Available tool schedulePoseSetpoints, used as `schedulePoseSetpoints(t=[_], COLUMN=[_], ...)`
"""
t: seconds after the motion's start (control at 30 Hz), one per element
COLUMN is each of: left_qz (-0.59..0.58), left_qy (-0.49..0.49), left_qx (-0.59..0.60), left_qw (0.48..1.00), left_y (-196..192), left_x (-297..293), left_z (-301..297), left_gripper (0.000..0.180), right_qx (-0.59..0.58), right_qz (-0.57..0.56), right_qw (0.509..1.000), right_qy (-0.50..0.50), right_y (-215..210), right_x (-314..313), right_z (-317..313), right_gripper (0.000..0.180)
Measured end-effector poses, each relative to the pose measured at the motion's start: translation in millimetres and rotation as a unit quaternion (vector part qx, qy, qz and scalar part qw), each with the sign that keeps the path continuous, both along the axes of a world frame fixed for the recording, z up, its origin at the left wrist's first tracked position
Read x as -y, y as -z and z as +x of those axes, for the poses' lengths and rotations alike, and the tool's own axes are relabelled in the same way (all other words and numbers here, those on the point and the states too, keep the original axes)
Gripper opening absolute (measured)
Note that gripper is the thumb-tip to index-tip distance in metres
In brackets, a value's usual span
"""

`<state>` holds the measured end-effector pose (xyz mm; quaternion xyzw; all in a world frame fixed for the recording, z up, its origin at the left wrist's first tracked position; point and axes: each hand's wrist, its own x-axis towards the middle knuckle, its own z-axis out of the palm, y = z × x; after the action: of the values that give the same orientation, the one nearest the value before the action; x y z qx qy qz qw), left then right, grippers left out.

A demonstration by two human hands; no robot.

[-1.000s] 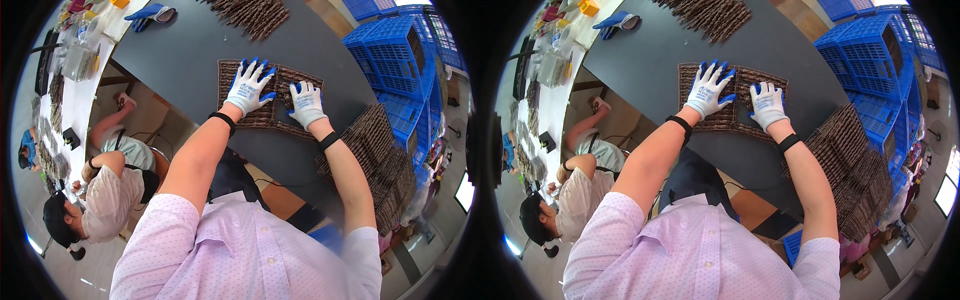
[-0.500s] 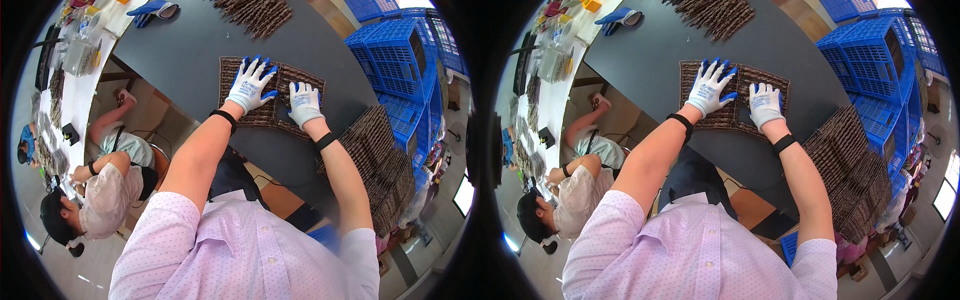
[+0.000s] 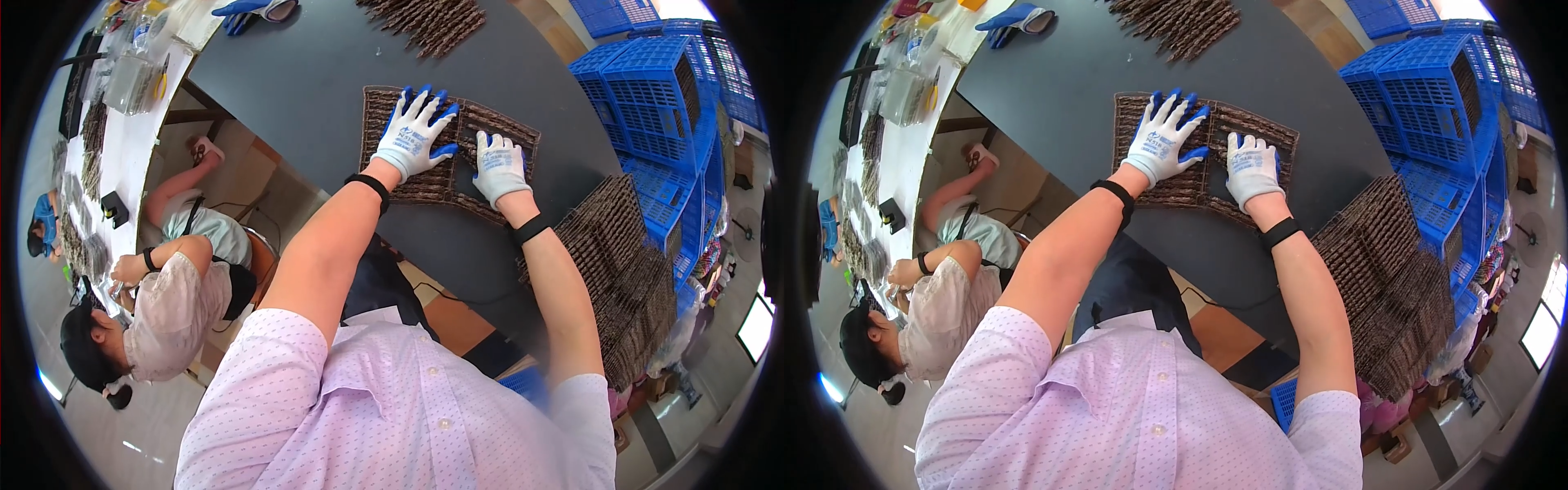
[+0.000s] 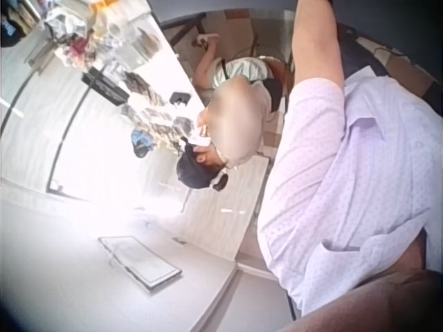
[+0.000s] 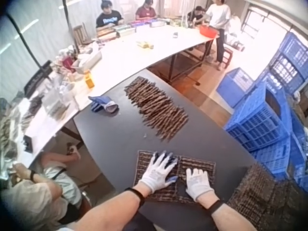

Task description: Assembling small wicker bundles onto a rectangular wire frame using pliers.

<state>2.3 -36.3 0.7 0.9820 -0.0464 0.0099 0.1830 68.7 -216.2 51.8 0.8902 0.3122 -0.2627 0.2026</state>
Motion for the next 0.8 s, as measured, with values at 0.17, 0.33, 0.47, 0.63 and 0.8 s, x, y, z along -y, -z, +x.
schedulePoseSetpoints(t=[0.17,0.33,0.47,0.63,0.8], left_qz=[0.004,-0.004,-0.007,-0.002,0.009], left_qy=[-0.001,-0.002,-0.004,0.0,0.0], left_qx=[0.005,0.012,0.019,0.008,-0.004], left_qw=[1.0,1.0,1.0,1.0,1.0], left_y=[3,1,2,2,1], left_x=[-1,0,-2,1,2], left_z=[-1,-1,-2,0,1], left_gripper=[0.075,0.073,0.073,0.074,0.075], right_qx=[-0.019,0.018,0.029,0.015,0.04], right_qz=[0.044,0.153,0.136,0.134,0.322], right_qw=[0.998,0.988,0.99,0.991,0.946], right_qy=[-0.026,-0.006,-0.003,0.014,0.025], right_y=[-4,6,6,19,19], right_x=[2,23,15,23,51], right_z=[7,3,0,16,25], right_gripper=[0.073,0.07,0.067,0.067,0.07])
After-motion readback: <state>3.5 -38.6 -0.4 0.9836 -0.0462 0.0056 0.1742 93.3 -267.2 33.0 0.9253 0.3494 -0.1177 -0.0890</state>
